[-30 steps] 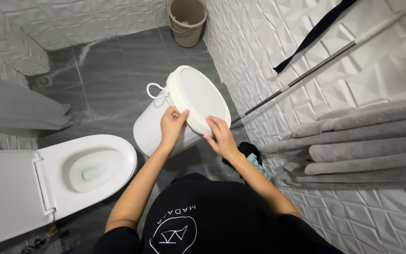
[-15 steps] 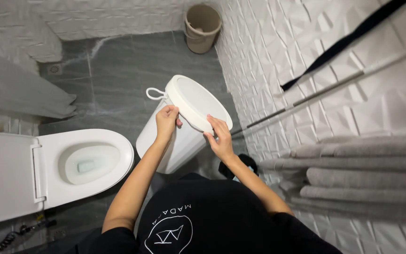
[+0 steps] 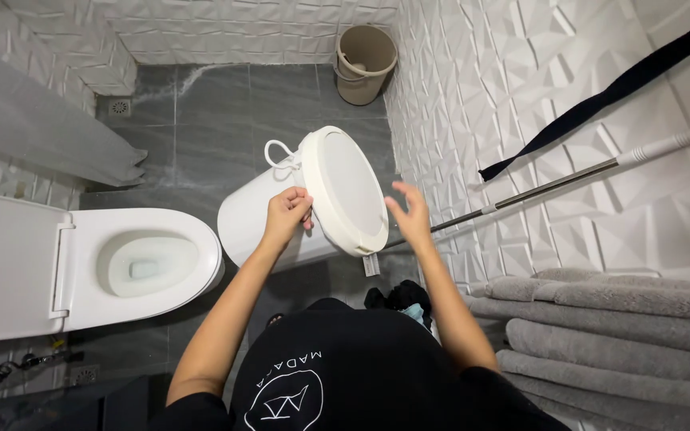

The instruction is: The person carries a trash bin into the bathroom, removes its lid and places it on the counter, then adjusts and fits a trash bag over the rim before placing the bin on the floor.

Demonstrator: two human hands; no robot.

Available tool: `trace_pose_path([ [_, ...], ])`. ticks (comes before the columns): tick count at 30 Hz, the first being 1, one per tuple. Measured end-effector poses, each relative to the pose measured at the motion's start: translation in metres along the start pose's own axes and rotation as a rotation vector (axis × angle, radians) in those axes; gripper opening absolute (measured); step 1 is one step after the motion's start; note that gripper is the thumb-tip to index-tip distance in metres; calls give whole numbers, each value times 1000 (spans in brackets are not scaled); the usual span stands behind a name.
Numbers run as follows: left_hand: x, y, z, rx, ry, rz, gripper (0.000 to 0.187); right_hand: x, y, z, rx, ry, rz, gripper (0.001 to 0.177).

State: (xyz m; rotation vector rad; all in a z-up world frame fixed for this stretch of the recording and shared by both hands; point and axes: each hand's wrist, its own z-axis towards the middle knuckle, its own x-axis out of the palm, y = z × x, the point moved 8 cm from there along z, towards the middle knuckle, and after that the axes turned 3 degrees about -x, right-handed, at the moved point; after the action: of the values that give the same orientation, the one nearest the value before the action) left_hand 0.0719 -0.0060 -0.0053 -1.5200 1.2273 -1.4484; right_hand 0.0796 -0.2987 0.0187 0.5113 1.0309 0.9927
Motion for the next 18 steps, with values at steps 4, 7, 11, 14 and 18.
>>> trace_pose_path([
  [4,-1,3,-1,13,74,13,14,26,14,57,-243,151,-79,57],
  [7,-4,14,8,-24,70,49,14,67,18,110,-216,412,60,67],
  [11,-5,23,21,-78,89,51,16,117,14,131,23,766,141,74],
  [14,-2,21,26,-99,123,52,16,123,43,124,-244,731,33,63],
  [18,6,9,29,-99,157,127,14,124,71,126,-406,685,-108,44],
])
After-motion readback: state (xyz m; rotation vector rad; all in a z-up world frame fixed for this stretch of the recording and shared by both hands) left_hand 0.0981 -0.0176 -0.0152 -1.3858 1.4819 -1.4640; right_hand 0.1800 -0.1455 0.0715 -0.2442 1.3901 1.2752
